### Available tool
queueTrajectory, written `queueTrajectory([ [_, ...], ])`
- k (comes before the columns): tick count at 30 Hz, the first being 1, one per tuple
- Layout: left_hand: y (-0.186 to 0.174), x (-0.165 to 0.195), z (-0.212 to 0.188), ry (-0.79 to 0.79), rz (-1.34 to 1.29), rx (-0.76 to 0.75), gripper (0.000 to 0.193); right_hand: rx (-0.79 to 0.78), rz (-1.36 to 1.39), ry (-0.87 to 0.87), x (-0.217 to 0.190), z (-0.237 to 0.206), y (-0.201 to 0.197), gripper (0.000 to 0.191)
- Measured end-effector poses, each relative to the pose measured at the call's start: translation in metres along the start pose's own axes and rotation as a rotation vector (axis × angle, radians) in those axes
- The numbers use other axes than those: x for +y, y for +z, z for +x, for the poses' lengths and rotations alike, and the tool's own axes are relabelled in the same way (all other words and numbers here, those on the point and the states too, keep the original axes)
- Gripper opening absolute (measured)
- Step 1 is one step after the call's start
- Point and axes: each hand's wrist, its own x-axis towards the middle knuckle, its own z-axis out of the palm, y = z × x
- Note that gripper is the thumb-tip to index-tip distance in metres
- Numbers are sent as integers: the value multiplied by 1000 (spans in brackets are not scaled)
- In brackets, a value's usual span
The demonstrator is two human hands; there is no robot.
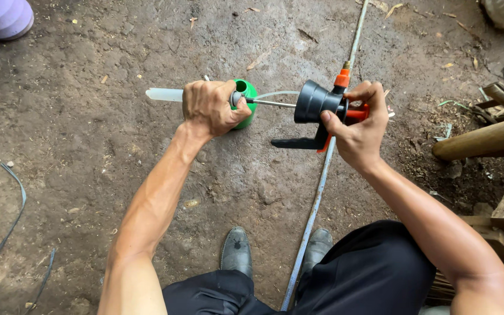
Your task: The person sits on the ground and assembles a garden pump sprayer. They thread a small fitting and a clear plastic tube onto the sprayer head, attach the hose, then screw the black pump assembly onto the green bottle and press the parts together to secure them.
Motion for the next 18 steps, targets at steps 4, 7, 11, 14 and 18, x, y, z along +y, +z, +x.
queueTrajectory([
  [4, -2, 2, 4, 2, -64, -6, 40, 5, 91, 67, 7, 4, -1, 46],
  [7, 0, 2, 5, 21, -40, 25, 38, 10, 20, -4, 4, 2, -1, 47],
  [11, 5, -2, -1, 11, -57, 18, 40, -16, -77, -102, -5, -6, -1, 50],
  [14, 12, -5, 1, 25, -96, 12, 45, 14, -106, -68, -3, 0, -3, 49],
  [18, 16, -6, -5, 71, -111, 58, 61, 16, -52, -37, -1, -1, -1, 47],
])
